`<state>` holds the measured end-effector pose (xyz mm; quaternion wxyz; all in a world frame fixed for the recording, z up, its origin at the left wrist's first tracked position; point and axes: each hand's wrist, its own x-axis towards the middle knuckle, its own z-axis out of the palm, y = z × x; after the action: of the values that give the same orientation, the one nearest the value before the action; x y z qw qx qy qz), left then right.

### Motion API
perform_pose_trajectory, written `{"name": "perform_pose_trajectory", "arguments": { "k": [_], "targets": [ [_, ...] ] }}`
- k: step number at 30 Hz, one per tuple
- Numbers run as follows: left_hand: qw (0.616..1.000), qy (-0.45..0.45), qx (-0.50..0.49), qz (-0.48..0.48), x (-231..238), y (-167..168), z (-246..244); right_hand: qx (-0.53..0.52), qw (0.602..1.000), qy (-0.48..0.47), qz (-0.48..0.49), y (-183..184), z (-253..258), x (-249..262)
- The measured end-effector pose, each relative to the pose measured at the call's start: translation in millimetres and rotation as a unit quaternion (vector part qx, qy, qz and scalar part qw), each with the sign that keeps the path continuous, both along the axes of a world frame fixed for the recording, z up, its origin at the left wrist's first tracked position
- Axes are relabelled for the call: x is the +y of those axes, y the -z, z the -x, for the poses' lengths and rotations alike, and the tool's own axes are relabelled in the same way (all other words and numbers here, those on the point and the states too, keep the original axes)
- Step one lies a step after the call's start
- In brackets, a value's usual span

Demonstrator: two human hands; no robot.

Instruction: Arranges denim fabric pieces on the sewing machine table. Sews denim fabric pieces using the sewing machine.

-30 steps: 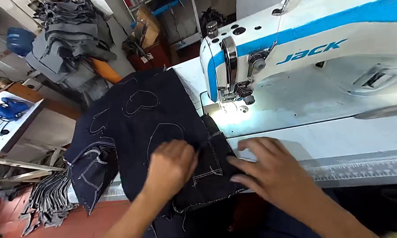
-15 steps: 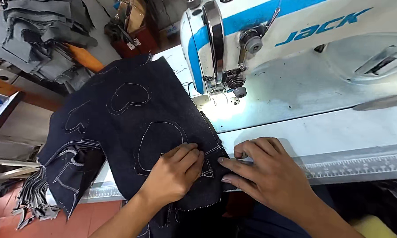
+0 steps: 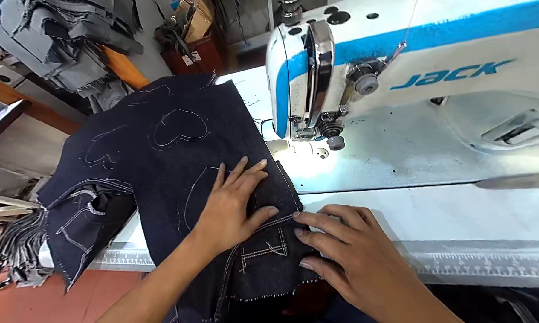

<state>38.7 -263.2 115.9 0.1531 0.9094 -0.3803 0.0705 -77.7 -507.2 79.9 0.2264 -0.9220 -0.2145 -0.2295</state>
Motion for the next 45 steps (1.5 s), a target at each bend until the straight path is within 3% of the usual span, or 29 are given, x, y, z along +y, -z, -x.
{"name": "perform_pose_trajectory", "arguments": {
  "k": [3,7,12,17,20,22,25,27,29,31,32,39,45],
  "targets": [
    [0.999,-0.030,0.015,-0.003,-28.9,6.3,3.0,0.034,0.999,-0.024,-0.004,-9.4,-4.3,-26.0],
    [0.998,0.009,0.042,-0.045,-44.7,-1.7,-7.4,0.065,0.996,-0.057,-0.017,-13.1,-13.0,-45.6],
    [0.994,0.066,0.053,-0.074,-39.8,-5.4,-35.9,0.047,0.999,-0.001,-0.026,-9.1,-12.5,-22.7],
    [0.982,0.175,0.070,-0.032,-33.6,-7.4,-69.6,0.040,0.997,0.055,-0.036,-8.6,-11.6,1.6],
    [0.978,0.192,0.074,-0.037,-32.5,-8.2,-79.4,0.039,0.996,0.075,-0.023,-6.7,-9.3,8.4],
    [0.983,0.167,0.045,-0.063,-34.0,-9.9,-80.5,0.033,0.996,0.085,-0.013,-5.8,-9.5,9.6],
    [0.983,0.101,-0.099,-0.115,-33.2,-29.8,-46.9,0.035,0.996,0.084,-0.017,-5.9,-10.7,8.9],
    [0.981,0.132,-0.137,-0.026,-15.7,-39.4,-8.1,0.044,0.996,0.066,-0.027,-7.2,-13.3,5.2],
    [0.965,0.239,-0.036,0.105,8.9,-22.9,9.4,0.054,0.997,0.054,-0.029,-8.4,-16.7,1.4],
    [0.941,0.310,0.076,0.117,21.5,-3.2,4.5,0.058,0.997,0.041,-0.023,-10.3,-23.2,-2.8],
    [0.936,0.323,0.087,0.112,21.5,1.0,-1.2,0.059,0.998,0.033,-0.018,-11.9,-28.8,-5.6],
    [0.946,0.322,0.028,0.035,3.1,-4.4,-37.8,0.033,0.999,0.008,-0.001,-21.3,-68.5,-21.1],
    [0.953,0.300,0.022,0.020,-10.2,-4.2,-66.6,0.023,0.999,0.040,0.000,-18.2,-66.4,-17.2]
  ]
}}
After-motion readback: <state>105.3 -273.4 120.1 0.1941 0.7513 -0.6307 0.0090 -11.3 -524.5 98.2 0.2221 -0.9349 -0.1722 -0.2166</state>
